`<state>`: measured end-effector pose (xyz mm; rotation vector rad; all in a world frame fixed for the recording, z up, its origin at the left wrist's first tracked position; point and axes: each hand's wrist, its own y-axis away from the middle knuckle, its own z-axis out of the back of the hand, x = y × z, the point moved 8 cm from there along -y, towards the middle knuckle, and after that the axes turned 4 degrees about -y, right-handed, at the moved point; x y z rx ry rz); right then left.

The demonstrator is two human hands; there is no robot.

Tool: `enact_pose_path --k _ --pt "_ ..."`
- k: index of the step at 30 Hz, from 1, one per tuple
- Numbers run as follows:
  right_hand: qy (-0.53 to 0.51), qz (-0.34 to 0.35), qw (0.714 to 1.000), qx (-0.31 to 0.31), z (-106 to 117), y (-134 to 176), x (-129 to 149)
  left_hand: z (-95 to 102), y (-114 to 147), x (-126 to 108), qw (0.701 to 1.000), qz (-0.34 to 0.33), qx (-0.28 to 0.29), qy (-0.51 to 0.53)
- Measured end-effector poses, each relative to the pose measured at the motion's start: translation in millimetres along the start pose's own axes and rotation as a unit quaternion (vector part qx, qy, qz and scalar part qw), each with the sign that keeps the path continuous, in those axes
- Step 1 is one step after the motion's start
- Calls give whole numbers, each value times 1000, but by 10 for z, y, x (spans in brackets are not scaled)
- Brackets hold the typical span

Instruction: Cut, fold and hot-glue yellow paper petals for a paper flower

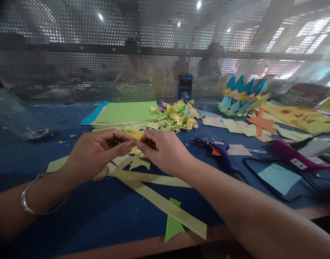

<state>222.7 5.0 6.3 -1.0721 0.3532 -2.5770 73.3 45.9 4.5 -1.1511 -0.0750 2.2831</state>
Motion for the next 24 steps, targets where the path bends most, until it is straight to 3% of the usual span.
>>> enact_pose_path --k 4,7,9,14,24 --pt "-32 3 999 -6 -1 2 6 -19 19 68 995 51 -11 84" --pt "-55 2 998 -11 8 2 -8 -79 23 98 988 63 18 143" --pt "-62 1 998 -10 5 0 -19 -89 21 64 992 36 32 115" --pt "-83 3 997 -4 -21 -4 -27 15 47 -86 999 -43 -17 -2" --pt "-101 3 995 0 -37 8 -1 62 122 -176 993 -74 -48 -80"
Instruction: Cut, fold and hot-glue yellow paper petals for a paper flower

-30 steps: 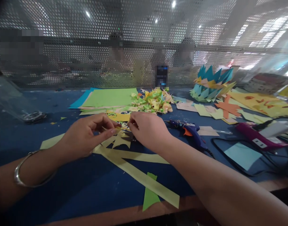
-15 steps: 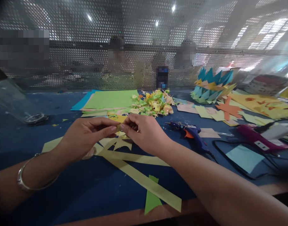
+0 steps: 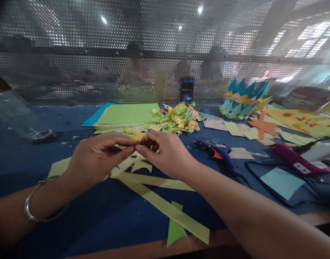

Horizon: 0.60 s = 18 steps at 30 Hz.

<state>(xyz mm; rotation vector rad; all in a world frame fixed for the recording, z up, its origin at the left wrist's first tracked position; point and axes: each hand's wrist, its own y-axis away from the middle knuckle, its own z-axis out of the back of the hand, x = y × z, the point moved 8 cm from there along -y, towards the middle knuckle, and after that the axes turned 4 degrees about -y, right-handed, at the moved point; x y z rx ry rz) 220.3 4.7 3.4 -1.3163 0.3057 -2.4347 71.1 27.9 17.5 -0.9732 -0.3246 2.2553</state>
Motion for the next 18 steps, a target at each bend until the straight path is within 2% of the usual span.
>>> enact_pose_path --k 10,18 --pt "5 -6 1000 4 -19 9 -14 -6 7 -19 1000 -3 -3 -6" --pt "16 1 1000 -8 -15 4 -11 -41 24 -76 999 -29 23 -31"
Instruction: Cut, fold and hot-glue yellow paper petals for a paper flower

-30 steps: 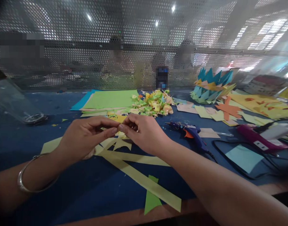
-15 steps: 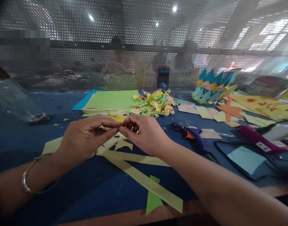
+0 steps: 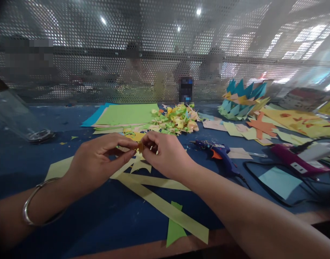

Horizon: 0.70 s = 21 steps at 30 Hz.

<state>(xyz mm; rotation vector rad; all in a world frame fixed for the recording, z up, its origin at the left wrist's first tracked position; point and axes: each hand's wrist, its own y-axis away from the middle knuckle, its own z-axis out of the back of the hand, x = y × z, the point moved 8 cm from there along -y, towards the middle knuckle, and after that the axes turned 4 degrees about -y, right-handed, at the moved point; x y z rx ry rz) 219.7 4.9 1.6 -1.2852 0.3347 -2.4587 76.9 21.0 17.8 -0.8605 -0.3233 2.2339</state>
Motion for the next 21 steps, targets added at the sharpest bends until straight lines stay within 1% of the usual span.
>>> enact_pose_path --k 5,9,12,15,21 --pt "11 -9 1000 0 15 2 -14 8 -18 7 1000 0 7 22" --pt "32 -4 999 -2 22 4 -4 -12 -37 79 998 27 17 52" --pt "47 -5 999 -7 33 3 2 -68 -52 139 991 48 38 116" --pt "52 0 999 -11 44 3 21 -89 -62 171 983 63 44 169" --pt "48 10 999 -9 45 13 37 -70 -61 154 977 81 59 190"
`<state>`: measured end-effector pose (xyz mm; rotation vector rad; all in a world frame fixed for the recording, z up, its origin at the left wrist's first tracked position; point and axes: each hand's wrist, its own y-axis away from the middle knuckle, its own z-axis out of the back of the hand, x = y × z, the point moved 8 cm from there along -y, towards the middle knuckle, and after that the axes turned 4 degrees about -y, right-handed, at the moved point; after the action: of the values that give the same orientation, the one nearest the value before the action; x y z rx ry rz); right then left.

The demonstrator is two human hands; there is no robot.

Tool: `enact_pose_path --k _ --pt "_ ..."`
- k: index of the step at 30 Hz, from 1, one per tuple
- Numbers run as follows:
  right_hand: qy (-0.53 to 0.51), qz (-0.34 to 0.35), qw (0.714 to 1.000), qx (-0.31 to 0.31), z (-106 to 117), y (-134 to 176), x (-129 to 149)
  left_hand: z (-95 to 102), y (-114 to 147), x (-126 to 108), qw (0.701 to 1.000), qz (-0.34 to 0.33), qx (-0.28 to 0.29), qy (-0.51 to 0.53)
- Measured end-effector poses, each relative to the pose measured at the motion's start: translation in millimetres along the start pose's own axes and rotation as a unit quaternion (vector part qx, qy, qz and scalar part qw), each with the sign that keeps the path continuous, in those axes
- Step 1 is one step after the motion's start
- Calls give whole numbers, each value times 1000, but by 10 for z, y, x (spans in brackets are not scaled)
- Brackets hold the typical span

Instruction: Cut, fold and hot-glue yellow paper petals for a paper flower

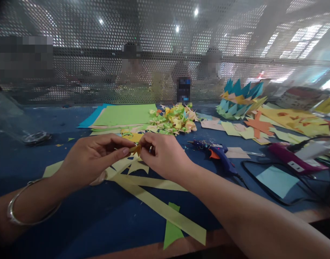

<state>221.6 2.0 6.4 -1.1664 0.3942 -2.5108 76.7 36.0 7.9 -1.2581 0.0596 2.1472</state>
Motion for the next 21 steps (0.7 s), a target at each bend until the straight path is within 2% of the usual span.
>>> enact_pose_path --k 9,12,15,21 --pt "-12 6 1000 1 -14 -4 2 -28 -20 27 1000 -7 2 15" --pt "-11 7 1000 7 -23 -2 8 -17 -6 70 1000 -2 -2 -28" --pt "-9 10 1000 20 -45 0 21 -37 -4 119 998 14 16 -55" --pt "-14 33 999 33 -64 1 72 -62 -58 115 999 36 32 23"
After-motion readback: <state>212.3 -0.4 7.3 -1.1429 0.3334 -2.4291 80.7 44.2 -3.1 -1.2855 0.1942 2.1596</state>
